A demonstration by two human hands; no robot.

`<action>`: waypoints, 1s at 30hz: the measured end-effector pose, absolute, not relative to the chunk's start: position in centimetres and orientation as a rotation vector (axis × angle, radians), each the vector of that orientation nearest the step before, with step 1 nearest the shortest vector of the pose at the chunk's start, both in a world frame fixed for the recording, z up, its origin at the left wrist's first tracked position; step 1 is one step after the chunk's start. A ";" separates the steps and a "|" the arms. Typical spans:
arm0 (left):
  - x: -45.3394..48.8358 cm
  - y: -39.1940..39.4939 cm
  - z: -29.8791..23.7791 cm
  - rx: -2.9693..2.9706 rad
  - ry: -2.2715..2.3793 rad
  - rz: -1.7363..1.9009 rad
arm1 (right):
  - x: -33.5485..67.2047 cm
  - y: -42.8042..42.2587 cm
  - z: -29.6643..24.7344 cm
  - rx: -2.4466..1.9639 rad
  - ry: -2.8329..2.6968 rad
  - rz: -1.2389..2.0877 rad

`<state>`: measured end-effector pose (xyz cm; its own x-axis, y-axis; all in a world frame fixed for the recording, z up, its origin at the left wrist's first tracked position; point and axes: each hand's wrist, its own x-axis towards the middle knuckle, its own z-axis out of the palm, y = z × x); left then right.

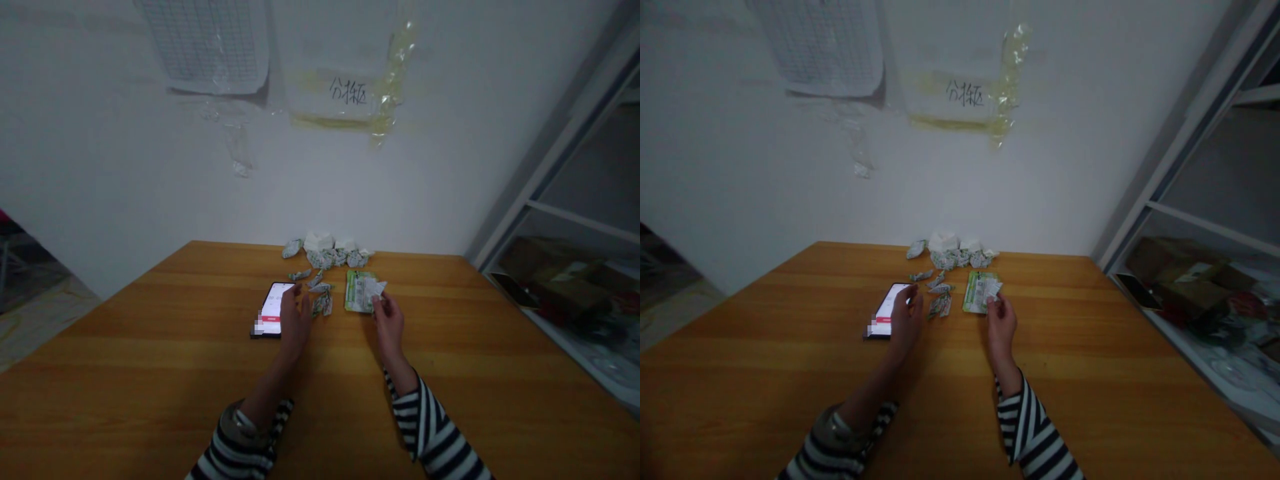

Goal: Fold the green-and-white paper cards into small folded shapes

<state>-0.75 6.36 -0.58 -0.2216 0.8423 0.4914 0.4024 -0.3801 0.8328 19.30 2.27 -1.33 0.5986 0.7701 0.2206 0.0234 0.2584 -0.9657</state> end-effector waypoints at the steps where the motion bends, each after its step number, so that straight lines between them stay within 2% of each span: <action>1: -0.7 6.3 -0.6 1.661 1.470 1.638 | 19.0 2.3 -1.3 -1.214 -0.860 0.614; 5: -0.5 6.3 -0.6 1.645 1.430 1.635 | 18.5 2.4 -1.6 -1.206 -1.113 0.697; 11: -0.3 6.2 -0.6 1.604 1.411 1.627 | 21.0 2.5 -1.9 -1.351 -1.532 0.161; 16: -0.1 5.8 -0.2 1.597 1.394 1.620 | 21.8 2.4 -1.9 -1.541 -1.844 -0.014; 30: 0.3 4.9 0.8 1.618 1.332 1.546 | 21.7 1.9 -1.0 -1.646 -1.742 -0.085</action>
<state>0.33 4.94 0.82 -0.1413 0.8948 0.4235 0.2864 -0.3725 0.8827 21.66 1.90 -1.00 0.0820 0.8415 0.5340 0.8896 0.1798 -0.4199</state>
